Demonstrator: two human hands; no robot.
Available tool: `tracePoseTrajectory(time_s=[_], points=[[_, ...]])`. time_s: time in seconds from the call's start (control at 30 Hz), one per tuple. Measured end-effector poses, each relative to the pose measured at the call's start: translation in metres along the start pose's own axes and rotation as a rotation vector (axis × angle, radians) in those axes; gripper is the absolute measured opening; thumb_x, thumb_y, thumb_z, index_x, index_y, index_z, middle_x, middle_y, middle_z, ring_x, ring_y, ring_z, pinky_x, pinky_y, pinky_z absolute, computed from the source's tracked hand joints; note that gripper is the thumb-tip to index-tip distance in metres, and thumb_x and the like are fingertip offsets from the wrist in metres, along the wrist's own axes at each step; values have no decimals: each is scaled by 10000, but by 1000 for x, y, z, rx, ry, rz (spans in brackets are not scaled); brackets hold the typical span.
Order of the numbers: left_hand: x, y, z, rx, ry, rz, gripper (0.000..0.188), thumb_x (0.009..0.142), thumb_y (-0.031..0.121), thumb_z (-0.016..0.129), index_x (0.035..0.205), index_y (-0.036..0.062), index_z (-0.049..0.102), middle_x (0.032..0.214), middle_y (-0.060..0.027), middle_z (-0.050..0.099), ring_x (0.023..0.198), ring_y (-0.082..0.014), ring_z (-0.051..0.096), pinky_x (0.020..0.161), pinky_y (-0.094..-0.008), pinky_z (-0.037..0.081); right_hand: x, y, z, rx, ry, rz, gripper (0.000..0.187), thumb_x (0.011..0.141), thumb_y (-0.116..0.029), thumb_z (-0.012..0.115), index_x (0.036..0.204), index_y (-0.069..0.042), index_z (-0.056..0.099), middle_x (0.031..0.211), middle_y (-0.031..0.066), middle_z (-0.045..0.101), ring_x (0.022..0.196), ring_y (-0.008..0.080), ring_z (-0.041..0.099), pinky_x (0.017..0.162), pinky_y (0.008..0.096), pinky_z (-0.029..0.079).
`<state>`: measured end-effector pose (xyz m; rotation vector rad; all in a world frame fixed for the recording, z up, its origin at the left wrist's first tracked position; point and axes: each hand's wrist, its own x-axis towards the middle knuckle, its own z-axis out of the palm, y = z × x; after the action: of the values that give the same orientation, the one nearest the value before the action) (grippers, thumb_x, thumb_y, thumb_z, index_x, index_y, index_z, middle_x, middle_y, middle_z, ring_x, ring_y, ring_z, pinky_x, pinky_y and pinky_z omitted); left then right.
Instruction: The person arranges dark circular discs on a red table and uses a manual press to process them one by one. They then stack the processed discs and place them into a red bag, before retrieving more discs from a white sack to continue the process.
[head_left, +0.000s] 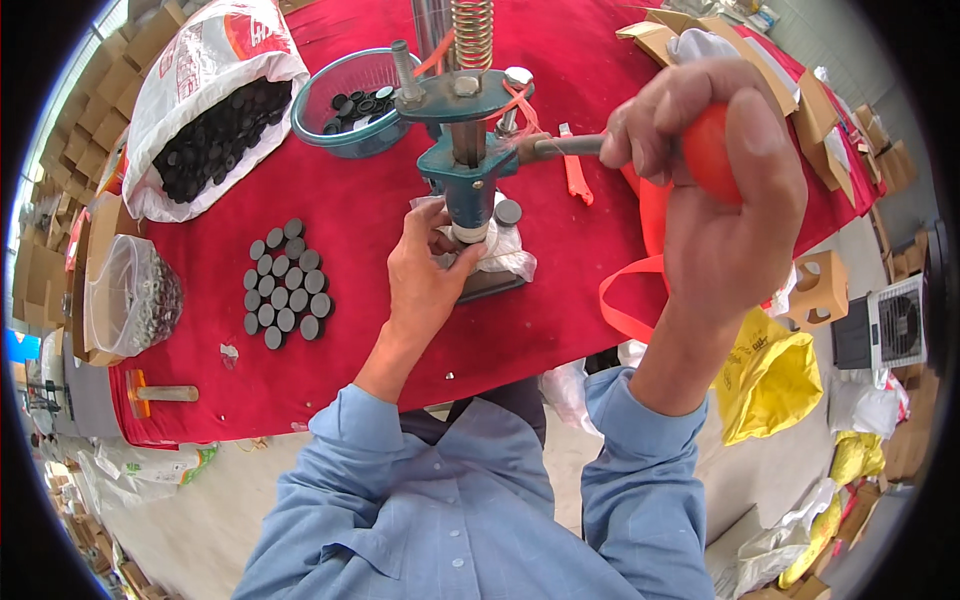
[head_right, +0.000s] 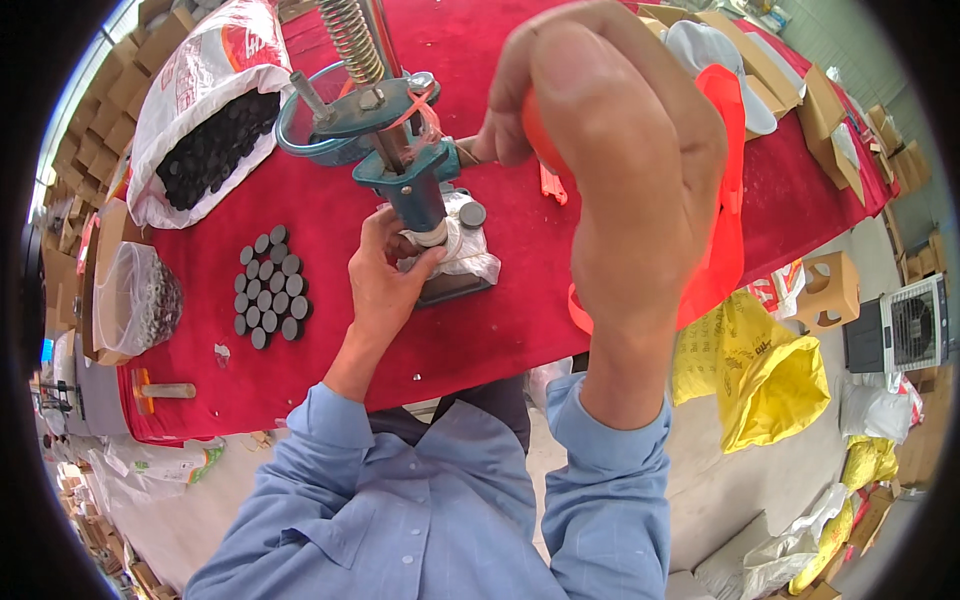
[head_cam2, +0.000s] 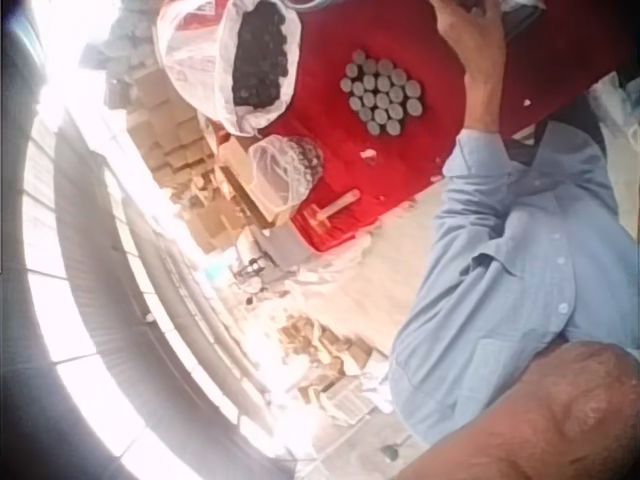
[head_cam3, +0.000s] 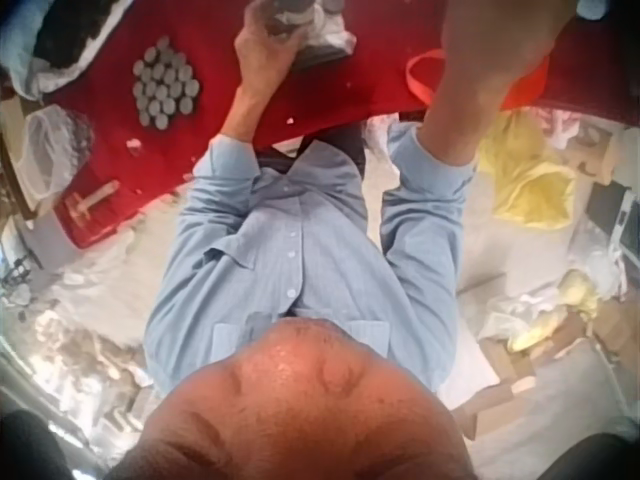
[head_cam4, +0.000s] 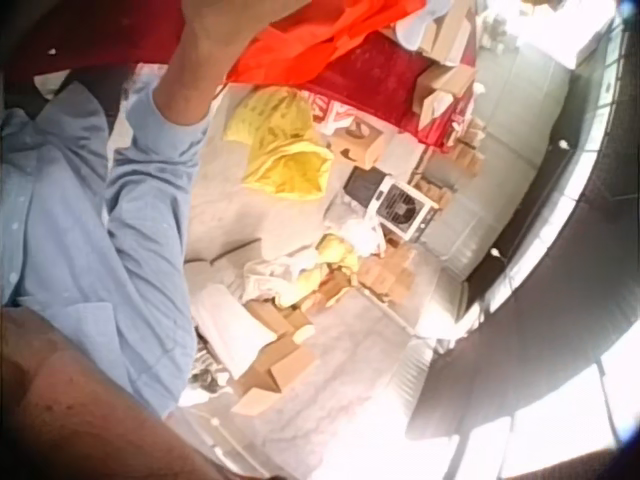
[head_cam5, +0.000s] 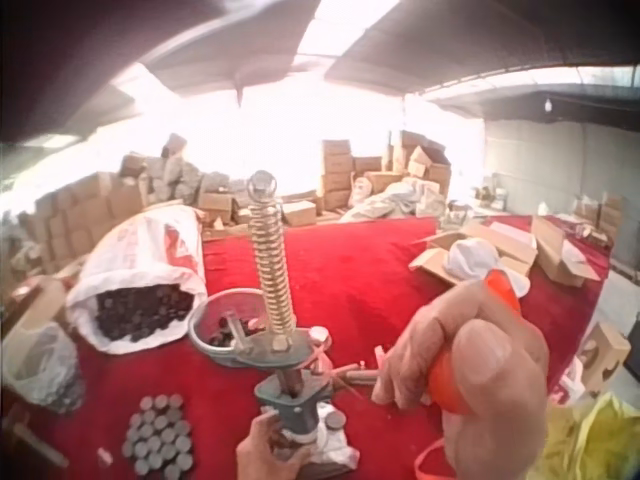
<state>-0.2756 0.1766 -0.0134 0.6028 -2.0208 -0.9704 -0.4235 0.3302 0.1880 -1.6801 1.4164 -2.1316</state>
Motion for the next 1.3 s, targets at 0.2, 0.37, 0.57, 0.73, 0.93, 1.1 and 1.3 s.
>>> tracePoseTrajectory(time_s=[0.2, 0.37, 0.57, 0.73, 0.93, 1.1, 1.3], points=[[-29, 4, -68, 316, -8, 90, 396, 827, 52, 851, 1186, 32, 687, 1147, -128, 709, 969, -250, 672, 824, -367, 553, -61, 11, 0, -4, 30, -148, 453, 1079, -453, 534, 960, -17, 565, 811, 140, 583, 749, 276, 597, 696, 409, 534], [-88, -17, -145, 750, 78, 17, 307, 891, 68, 790, 1184, 26, 711, 1218, -158, 619, 1121, -343, 608, 934, -425, 520, -145, 32, 13, -3, 132, -113, 494, 1083, -527, 547, 942, -54, 562, 845, 152, 622, 914, 343, 651, 720, 426, 563], [-113, -31, -154, 545, 85, -118, 357, 939, 37, 753, 1295, 48, 733, 1264, -151, 602, 1087, -280, 633, 866, -376, 548, -145, 35, 9, -31, 144, -94, 492, 1075, -538, 549, 929, -69, 558, 849, 155, 631, 1008, 360, 659, 777, 430, 573], [-112, -31, -152, 316, 110, -172, 368, 891, 12, 805, 1255, 59, 769, 1172, -103, 704, 905, -172, 680, 754, -290, 563, -128, 25, 3, -53, 94, -85, 464, 1060, -490, 573, 910, -50, 584, 835, 151, 645, 957, 353, 669, 812, 449, 558], [-61, -3, -88, 129, 36, -82, 544, 840, 37, 872, 1340, 32, 658, 1072, -83, 768, 824, -100, 675, 718, -257, 551, -77, 8, -8, -61, 6, -91, 472, 1057, -429, 558, 916, 19, 604, 834, 157, 642, 843, 307, 655, 802, 448, 550], [-17, -3, -32, 104, -55, 20, 628, 818, 77, 904, 1352, 15, 579, 1064, -111, 780, 802, -134, 706, 696, -298, 578, -11, -7, -6, -44, -26, 79, 446, 1064, -402, 472, 934, 12, 574, 812, 147, 586, 761, 258, 596, 799, 434, 524], [3, -4, 0, 102, -43, 112, 672, 805, 115, 923, 1354, 22, 545, 1026, -125, 780, 766, -181, 709, 696, -318, 576, -3, -5, -7, -29, -29, 137, 443, 1055, -413, 447, 948, 3, 553, 798, 140, 542, 732, 260, 555, 805, 452, 511]])
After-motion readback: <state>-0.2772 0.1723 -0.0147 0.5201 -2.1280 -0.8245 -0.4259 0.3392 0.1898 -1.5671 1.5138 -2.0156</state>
